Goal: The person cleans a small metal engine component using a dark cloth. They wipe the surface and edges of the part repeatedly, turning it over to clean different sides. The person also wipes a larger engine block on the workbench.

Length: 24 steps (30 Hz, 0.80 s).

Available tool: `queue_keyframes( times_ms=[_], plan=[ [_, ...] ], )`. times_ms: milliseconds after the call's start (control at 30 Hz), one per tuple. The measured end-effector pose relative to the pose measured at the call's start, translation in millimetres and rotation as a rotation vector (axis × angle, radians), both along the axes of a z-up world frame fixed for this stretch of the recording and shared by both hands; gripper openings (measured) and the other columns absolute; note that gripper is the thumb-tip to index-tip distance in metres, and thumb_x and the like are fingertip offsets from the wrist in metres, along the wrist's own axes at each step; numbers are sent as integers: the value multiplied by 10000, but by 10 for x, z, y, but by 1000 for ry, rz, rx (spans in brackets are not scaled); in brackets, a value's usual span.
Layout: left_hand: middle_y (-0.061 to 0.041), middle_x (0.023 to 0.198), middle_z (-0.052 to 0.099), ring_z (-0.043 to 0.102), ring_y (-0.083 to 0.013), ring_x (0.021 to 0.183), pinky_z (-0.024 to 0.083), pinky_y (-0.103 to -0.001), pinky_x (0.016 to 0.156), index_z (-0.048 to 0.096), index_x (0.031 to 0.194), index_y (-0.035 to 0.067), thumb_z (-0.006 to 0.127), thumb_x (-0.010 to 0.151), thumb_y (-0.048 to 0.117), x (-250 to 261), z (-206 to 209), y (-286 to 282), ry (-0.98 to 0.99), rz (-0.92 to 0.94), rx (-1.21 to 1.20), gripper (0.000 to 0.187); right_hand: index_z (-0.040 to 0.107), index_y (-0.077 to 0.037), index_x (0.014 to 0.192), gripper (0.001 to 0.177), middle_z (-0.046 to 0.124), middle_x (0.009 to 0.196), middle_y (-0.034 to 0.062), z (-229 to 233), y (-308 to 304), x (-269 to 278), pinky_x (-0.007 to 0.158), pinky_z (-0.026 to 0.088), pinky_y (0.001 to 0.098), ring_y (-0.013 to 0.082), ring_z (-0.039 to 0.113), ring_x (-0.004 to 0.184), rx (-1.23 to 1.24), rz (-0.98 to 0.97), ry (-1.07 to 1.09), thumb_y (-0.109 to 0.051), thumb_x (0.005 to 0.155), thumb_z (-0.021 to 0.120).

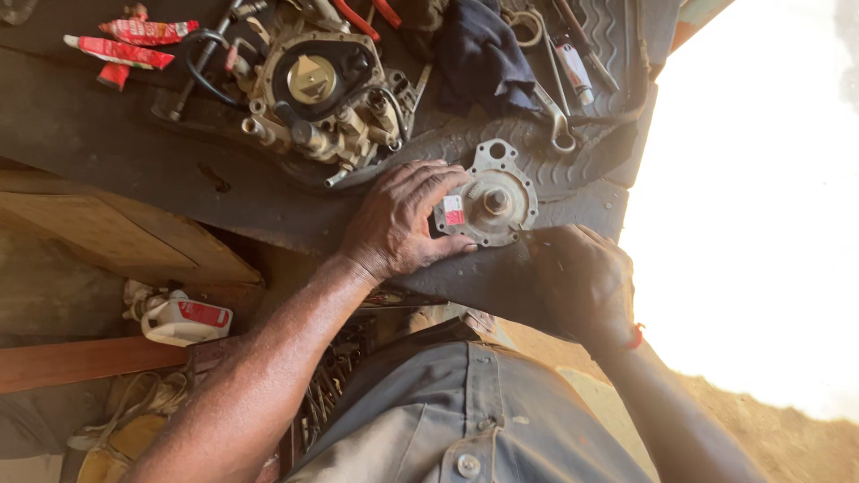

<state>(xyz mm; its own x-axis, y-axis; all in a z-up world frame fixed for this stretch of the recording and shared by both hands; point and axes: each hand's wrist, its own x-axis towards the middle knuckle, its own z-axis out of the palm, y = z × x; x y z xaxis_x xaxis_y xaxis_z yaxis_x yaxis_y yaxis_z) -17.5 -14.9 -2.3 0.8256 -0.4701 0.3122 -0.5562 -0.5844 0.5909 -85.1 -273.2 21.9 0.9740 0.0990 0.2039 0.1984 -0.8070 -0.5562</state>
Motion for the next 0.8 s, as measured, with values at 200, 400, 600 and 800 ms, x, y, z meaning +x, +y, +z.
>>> queue_keyframes(
  times_ms=[200, 400, 600, 800],
  plan=[
    [-103, 1361, 657, 571, -318, 1319, 411, -477, 1148, 604, 1357, 105, 895, 711, 486, 8, 11, -2, 28, -10, -1, 804, 750, -159, 829, 88, 712, 800, 107, -172, 96, -10, 703, 535, 449, 323, 691, 734, -327, 39, 14, -246, 823, 737],
    [-122, 1376, 644, 557, -332, 1322, 400, -486, 1154, 590, 1375, 102, 898, 726, 488, 3, 3, 6, -13, -16, -8, 815, 734, -136, 933, 75, 714, 857, 72, -112, 247, -132, 761, 539, 421, 292, 699, 801, -60, 16, -52, -197, 918, 692],
    [-122, 1393, 631, 561, -325, 1336, 398, -491, 1172, 569, 1396, 91, 886, 745, 472, 4, -6, 31, -11, -44, -29, 818, 758, -141, 956, 91, 716, 872, 96, -148, 304, -66, 711, 538, 421, 301, 698, 794, -193, -55, 16, -185, 910, 693],
    [-164, 1366, 622, 559, -344, 1311, 407, -503, 1146, 551, 1379, 71, 884, 753, 461, 3, -73, 31, -28, -20, -25, 810, 761, -158, 987, 115, 740, 908, 71, -132, 325, -184, 744, 536, 420, 300, 696, 804, -79, -159, 25, -148, 897, 689]
  ],
)
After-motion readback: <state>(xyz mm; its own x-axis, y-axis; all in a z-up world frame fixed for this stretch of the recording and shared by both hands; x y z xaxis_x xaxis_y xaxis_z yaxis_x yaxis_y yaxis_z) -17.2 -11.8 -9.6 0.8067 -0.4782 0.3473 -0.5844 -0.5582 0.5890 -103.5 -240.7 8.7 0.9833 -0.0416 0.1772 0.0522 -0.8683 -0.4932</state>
